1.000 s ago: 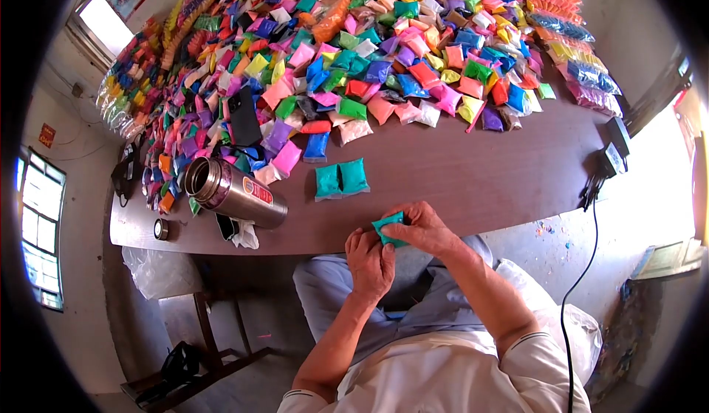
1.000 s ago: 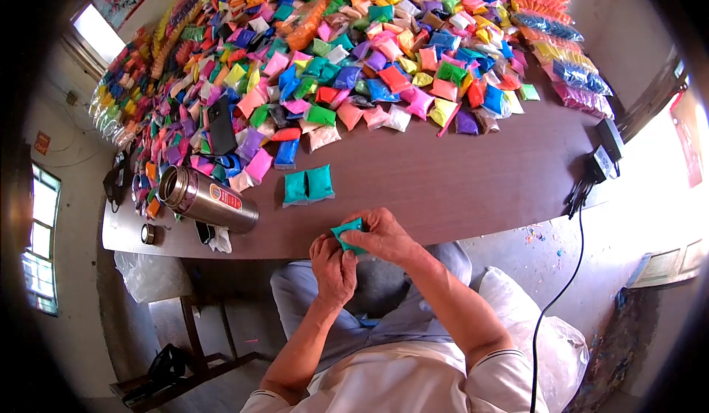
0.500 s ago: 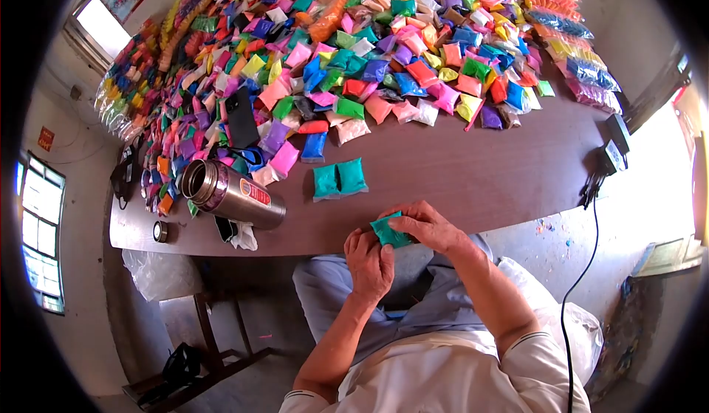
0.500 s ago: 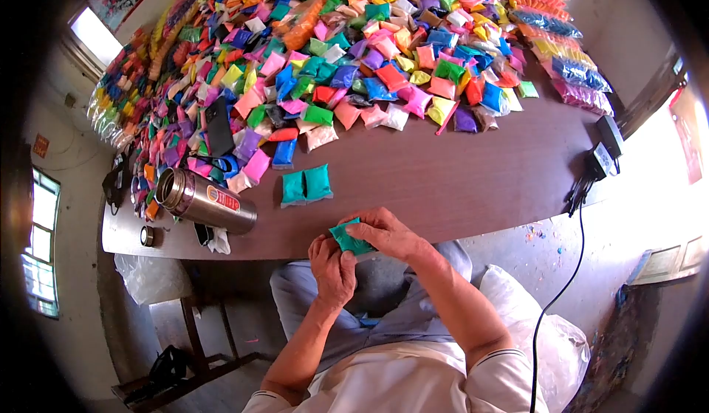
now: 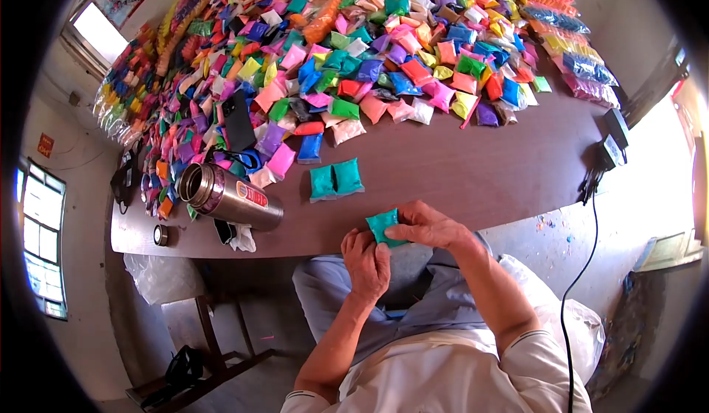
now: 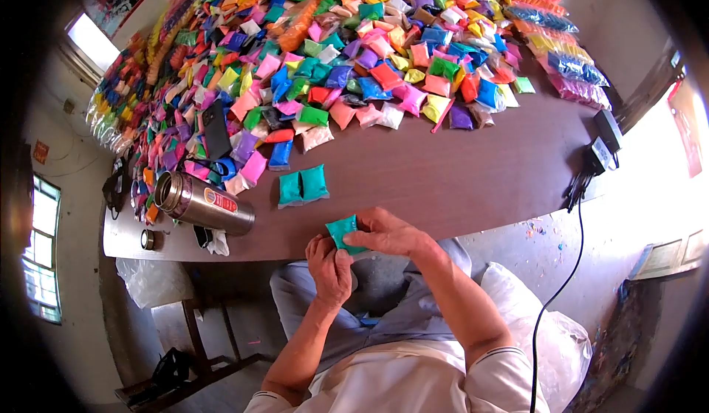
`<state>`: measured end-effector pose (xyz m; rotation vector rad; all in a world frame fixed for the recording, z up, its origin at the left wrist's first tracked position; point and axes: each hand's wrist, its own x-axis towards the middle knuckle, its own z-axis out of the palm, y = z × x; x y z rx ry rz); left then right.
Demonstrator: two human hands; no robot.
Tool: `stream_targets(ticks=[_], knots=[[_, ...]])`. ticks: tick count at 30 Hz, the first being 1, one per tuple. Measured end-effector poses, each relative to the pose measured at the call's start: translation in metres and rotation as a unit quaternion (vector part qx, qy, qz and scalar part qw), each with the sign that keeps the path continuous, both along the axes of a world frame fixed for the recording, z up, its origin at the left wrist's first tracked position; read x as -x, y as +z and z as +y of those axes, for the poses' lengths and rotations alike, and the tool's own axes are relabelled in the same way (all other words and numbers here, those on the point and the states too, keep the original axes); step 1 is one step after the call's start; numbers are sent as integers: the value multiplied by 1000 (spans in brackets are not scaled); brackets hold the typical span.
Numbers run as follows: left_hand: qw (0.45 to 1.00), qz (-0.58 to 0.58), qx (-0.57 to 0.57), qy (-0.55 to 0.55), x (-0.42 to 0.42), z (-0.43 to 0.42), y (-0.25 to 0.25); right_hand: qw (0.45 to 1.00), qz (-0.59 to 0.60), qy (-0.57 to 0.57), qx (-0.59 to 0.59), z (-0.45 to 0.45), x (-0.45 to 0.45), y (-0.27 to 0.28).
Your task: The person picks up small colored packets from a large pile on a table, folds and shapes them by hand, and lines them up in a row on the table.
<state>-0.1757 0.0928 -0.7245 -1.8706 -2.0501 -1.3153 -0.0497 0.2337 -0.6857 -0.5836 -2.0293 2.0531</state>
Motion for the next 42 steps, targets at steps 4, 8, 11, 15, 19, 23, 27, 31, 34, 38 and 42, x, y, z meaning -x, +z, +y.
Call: stream_targets(ticks=[4, 8, 11, 15, 19, 23, 27, 31, 34, 38, 42], knots=[[1000, -10, -10, -5, 1, 0, -1, 993, -62, 18, -96, 0, 1, 6], [999, -30, -15, -10, 0, 0, 3, 997, 18, -35, 72, -5, 0, 2], [999, -26, -17, -7, 0, 0, 3, 994, 38, -27, 101, -3, -1, 2], [999, -26, -22, -11, 1, 0, 3, 995, 59, -1, 82, 1, -4, 1], [1000, -21, -19, -6, 1, 0, 2, 986, 48, 11, 156, 8, -5, -13], [1000, -20, -19, -5, 1, 1, 2, 979, 97, 72, 161, 16, -6, -16], [999, -23, -29, -6, 1, 3, 0, 961, 122, 10, 249, 14, -7, -6], [1000, -7, -19, -4, 0, 2, 3, 959, 114, 17, 258, 14, -5, -8], [1000, 4, -20, -2, -1, 4, 3, 972, 105, -13, 211, 12, -4, -11], [999, 24, -25, 16, -4, 5, 7, 972, 89, -57, 211, 7, 2, -3], [999, 31, -19, 14, -4, 4, 7, 951, 137, -97, 258, 6, 3, -5]])
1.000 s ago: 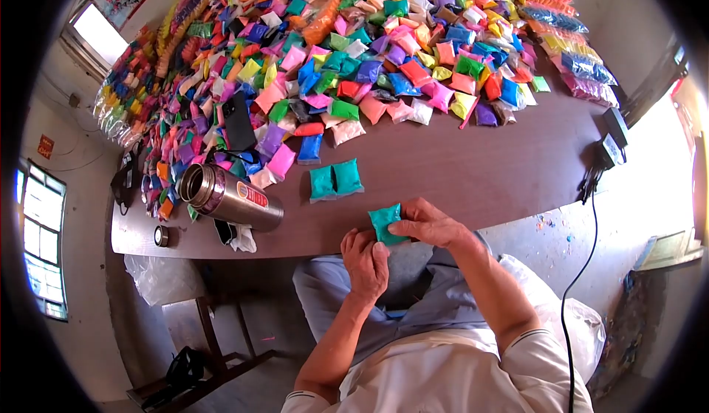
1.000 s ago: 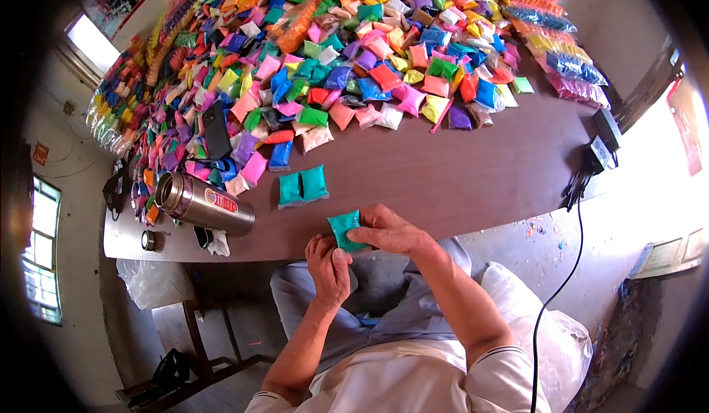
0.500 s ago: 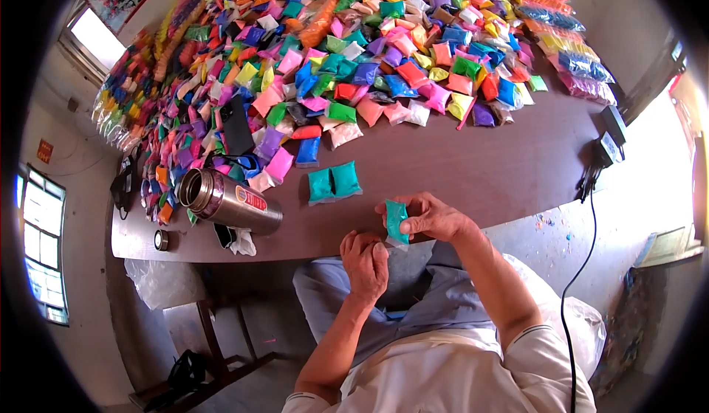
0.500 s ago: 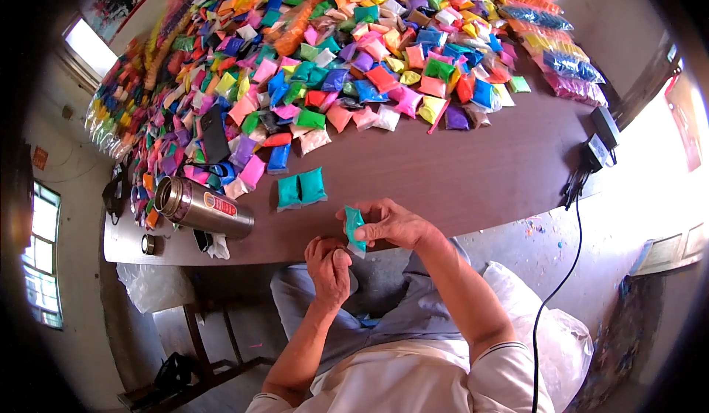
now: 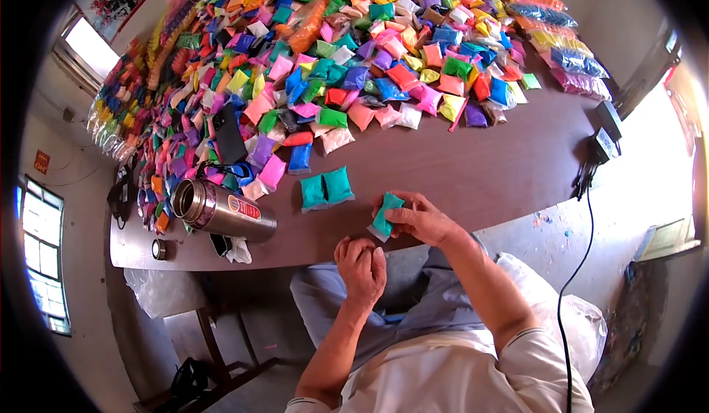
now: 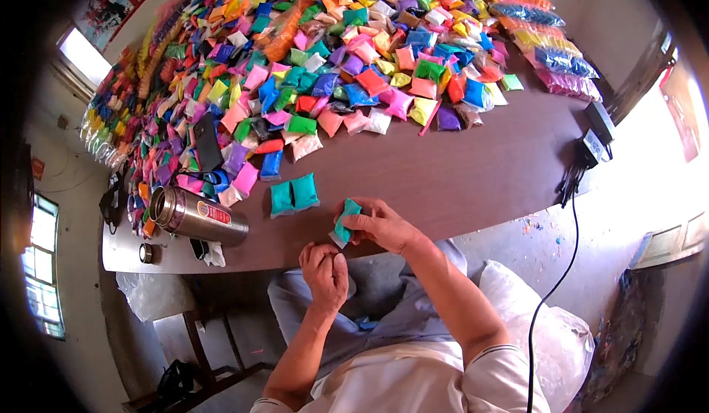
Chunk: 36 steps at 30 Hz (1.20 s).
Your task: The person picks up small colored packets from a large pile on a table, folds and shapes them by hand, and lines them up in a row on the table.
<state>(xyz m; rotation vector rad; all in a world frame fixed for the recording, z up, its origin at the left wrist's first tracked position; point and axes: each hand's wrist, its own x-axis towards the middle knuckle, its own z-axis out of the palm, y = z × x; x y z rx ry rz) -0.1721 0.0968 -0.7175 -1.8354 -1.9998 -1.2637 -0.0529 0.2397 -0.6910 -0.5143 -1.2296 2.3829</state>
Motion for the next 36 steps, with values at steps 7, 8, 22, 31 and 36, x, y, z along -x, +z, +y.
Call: stream_targets(ticks=[7, 8, 22, 31, 36], knots=[[1000, 12, 7, 3, 1, -2, -1, 999, -29, -27, 1, 4, 0, 2], [1000, 11, 7, 0, 1, -2, -1, 995, -61, -39, -73, 9, -1, 6], [1000, 20, -2, 11, -1, -4, -3, 868, -213, -117, -434, 62, 54, -8], [999, 28, -13, 11, -3, -4, -7, 766, -271, -230, -536, 43, 41, -4], [1000, 24, 15, 5, -1, -6, -8, 850, -193, -211, -443, 57, 35, -9]])
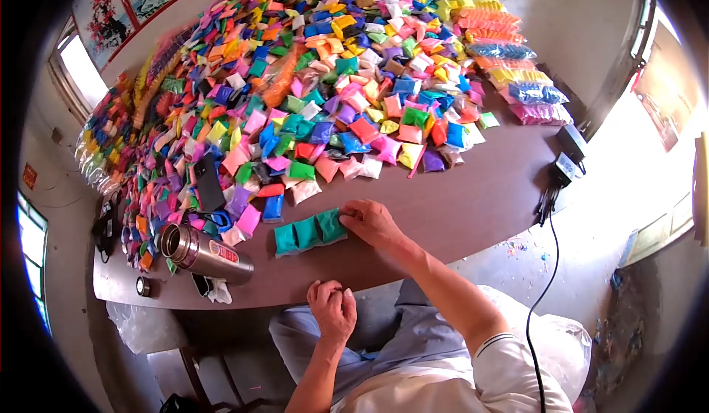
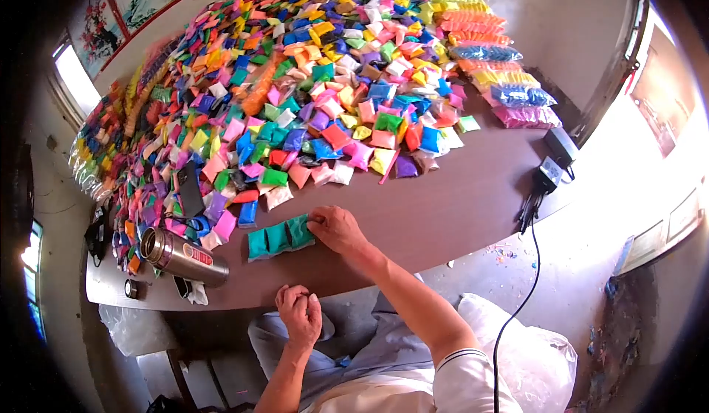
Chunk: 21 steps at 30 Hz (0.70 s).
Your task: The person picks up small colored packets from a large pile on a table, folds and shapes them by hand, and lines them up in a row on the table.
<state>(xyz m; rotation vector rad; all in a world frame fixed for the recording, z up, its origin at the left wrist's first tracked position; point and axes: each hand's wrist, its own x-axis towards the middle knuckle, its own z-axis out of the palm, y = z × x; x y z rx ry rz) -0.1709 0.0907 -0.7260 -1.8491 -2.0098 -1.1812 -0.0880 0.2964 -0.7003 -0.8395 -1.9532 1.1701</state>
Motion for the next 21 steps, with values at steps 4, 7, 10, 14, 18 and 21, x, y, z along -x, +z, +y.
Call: stream_targets(ticks=[4, 7, 10, 14, 18, 21], knots=[[1000, 4, -16, 4, -2, 0, 4, 997, 1, -69, -26, 21, -15, 4], [1000, 7, -12, 1, -2, 0, 4, 987, -8, -140, -74, 54, -37, 3], [1000, 16, -6, -3, -1, 0, 4, 973, -26, -212, -90, 86, -59, 4], [1000, 24, -8, 0, -1, 1, 2, 935, -19, -330, -128, 122, -86, 18], [1000, 23, -3, -1, -2, 1, 3, 913, -11, -374, -161, 165, -107, 18], [1000, 24, 9, 4, -3, 0, 5, 911, -26, -382, -154, 200, -122, 16]])
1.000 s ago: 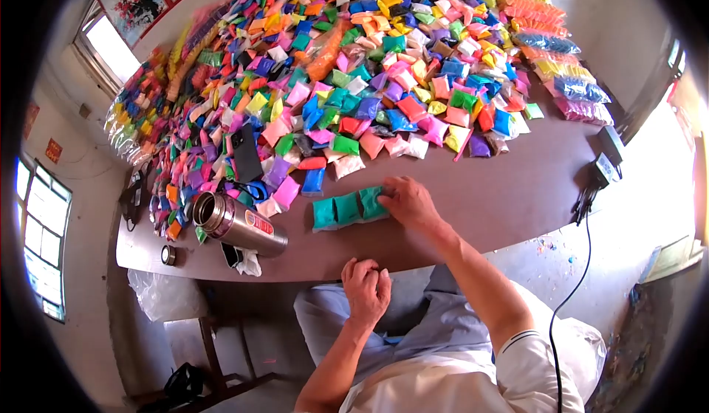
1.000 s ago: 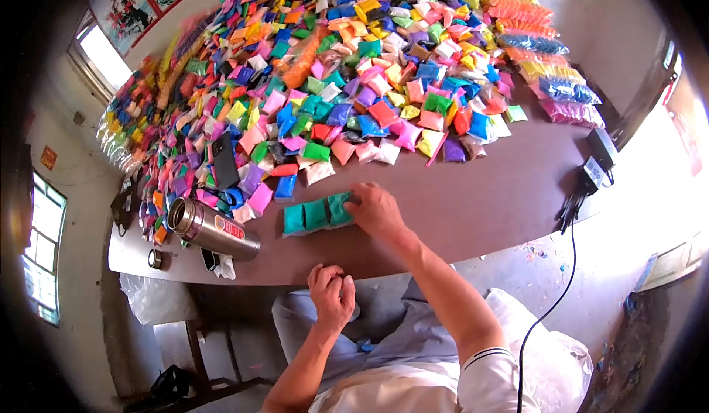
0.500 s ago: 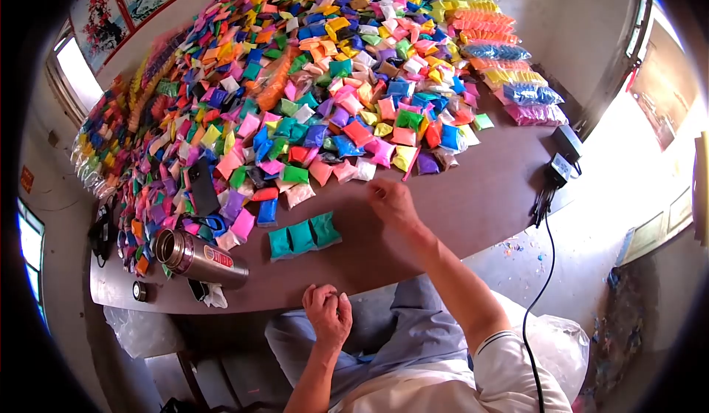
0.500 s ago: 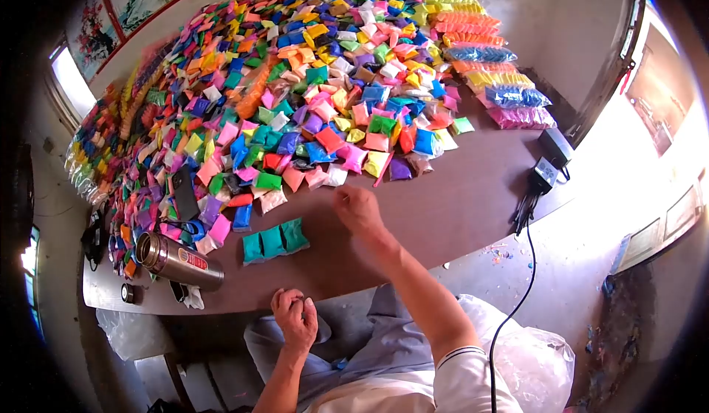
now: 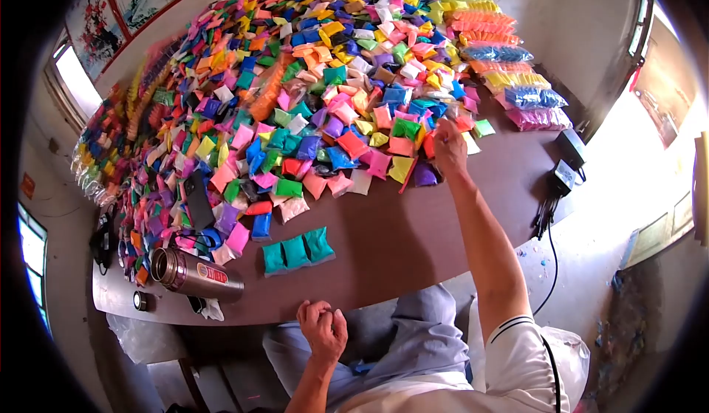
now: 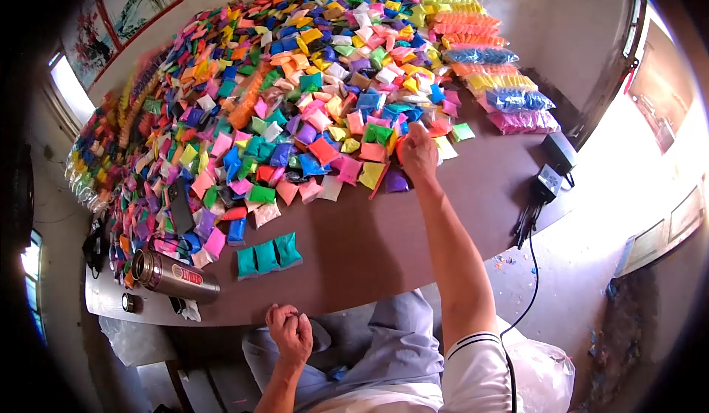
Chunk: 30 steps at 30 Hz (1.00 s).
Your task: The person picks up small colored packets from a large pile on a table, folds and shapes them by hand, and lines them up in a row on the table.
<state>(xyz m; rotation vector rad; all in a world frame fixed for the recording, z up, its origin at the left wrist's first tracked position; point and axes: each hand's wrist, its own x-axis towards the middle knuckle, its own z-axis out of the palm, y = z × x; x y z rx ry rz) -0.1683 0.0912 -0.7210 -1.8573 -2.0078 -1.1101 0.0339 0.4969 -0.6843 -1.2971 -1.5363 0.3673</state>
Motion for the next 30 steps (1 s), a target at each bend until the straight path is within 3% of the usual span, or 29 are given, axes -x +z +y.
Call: stream_targets(ticks=[2, 5, 9, 12, 14, 19, 21, 22, 23, 25, 26, 27, 29, 30], knots=[[1000, 4, 6, 5, 0, 0, 0, 1000, 17, -3, -26, 14, -1, 9], [1000, 8, 13, 11, 0, -1, -2, 1000, 10, 6, 23, 34, -6, 15], [999, 12, 21, 24, -3, 2, -3, 998, -49, 30, 31, 56, -4, 18], [999, 16, 18, 34, -6, 4, -3, 989, -134, 43, 35, 57, -5, 22], [999, 16, 21, 41, -7, 5, -4, 970, -238, 2, -50, 59, -5, 18], [998, 29, 10, 53, -8, 8, -4, 942, -317, 46, -96, 77, -6, 5], [998, 31, 13, 55, -8, 8, -4, 959, -252, 112, -66, 93, -11, 3], [998, 29, 14, 55, -8, 8, -4, 958, -240, 48, -147, 87, -10, 6], [998, 28, 13, 52, -8, 8, -4, 958, -241, 45, -147, 78, -11, 15], [998, 29, 8, 56, -9, 9, -3, 995, 44, 80, 35, 61, -16, 29], [998, 26, 7, 53, -10, 10, -4, 977, 171, 115, 50, 62, -19, 24], [998, 28, 0, 53, -9, 10, -4, 978, 167, 112, 49, 57, -21, 22], [998, 27, -5, 51, -10, 10, -3, 886, 401, 208, 102, 32, -18, 21], [998, 31, -10, 50, -10, 10, -2, 859, 450, 224, 100, 18, -15, 18]])
